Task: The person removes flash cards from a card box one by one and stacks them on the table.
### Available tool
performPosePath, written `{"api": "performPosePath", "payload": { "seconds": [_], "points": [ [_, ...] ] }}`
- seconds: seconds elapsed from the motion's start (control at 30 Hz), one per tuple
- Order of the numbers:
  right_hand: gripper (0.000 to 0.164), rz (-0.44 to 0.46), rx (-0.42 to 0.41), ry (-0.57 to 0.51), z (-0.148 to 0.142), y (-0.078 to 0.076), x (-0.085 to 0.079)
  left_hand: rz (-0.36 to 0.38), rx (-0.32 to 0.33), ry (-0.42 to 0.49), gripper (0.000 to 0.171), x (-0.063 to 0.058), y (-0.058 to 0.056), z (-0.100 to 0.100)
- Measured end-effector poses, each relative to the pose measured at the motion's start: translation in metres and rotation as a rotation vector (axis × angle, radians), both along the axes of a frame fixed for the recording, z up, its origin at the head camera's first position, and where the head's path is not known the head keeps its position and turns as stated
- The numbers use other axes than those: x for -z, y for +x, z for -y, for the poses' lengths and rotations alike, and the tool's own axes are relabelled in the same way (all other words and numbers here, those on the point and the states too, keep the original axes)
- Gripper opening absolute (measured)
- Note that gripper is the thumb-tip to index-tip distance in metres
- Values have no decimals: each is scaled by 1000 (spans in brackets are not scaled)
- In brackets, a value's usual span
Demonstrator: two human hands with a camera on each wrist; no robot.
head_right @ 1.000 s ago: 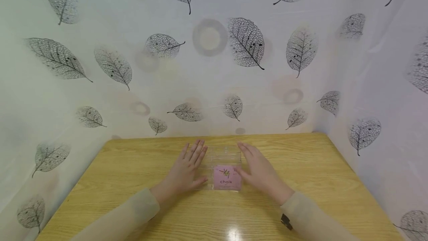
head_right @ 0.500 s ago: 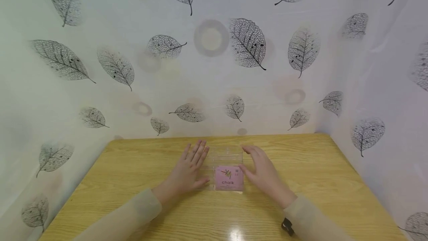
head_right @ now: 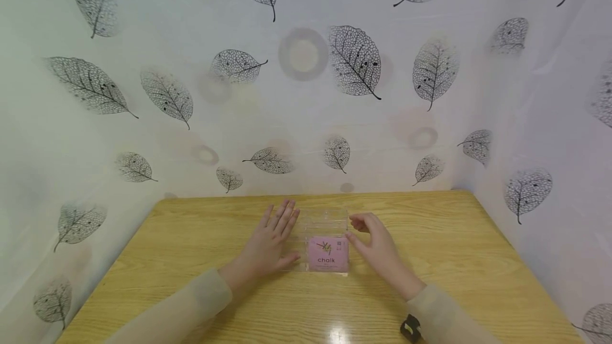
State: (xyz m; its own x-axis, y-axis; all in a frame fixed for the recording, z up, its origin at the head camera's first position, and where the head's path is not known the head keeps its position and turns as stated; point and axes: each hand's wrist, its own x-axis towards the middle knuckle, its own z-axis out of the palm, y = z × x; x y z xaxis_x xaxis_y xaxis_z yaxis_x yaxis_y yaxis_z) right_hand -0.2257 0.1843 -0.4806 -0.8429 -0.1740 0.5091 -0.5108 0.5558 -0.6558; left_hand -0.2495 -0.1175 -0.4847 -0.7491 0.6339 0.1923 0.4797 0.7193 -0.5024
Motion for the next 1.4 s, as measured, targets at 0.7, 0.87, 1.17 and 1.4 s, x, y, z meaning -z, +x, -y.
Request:
{"api": "performPosePath", "payload": {
  "seconds": [0.7, 0.87, 1.17, 1.4],
  "points": [
    [15, 175, -22, -182, 5, -2, 6, 24, -23, -2, 104, -2, 1, 0],
    [13, 197, -13, -191, 4, -4, 10, 23, -28, -17, 105, -2, 2, -1],
    [11, 252, -5, -194, 5, -6, 12, 12, -27, -19, 104, -2, 1, -1],
    [8, 291, 8, -196, 7, -5, 13, 27, -46, -49, 105, -5, 3, -3]
  ]
}}
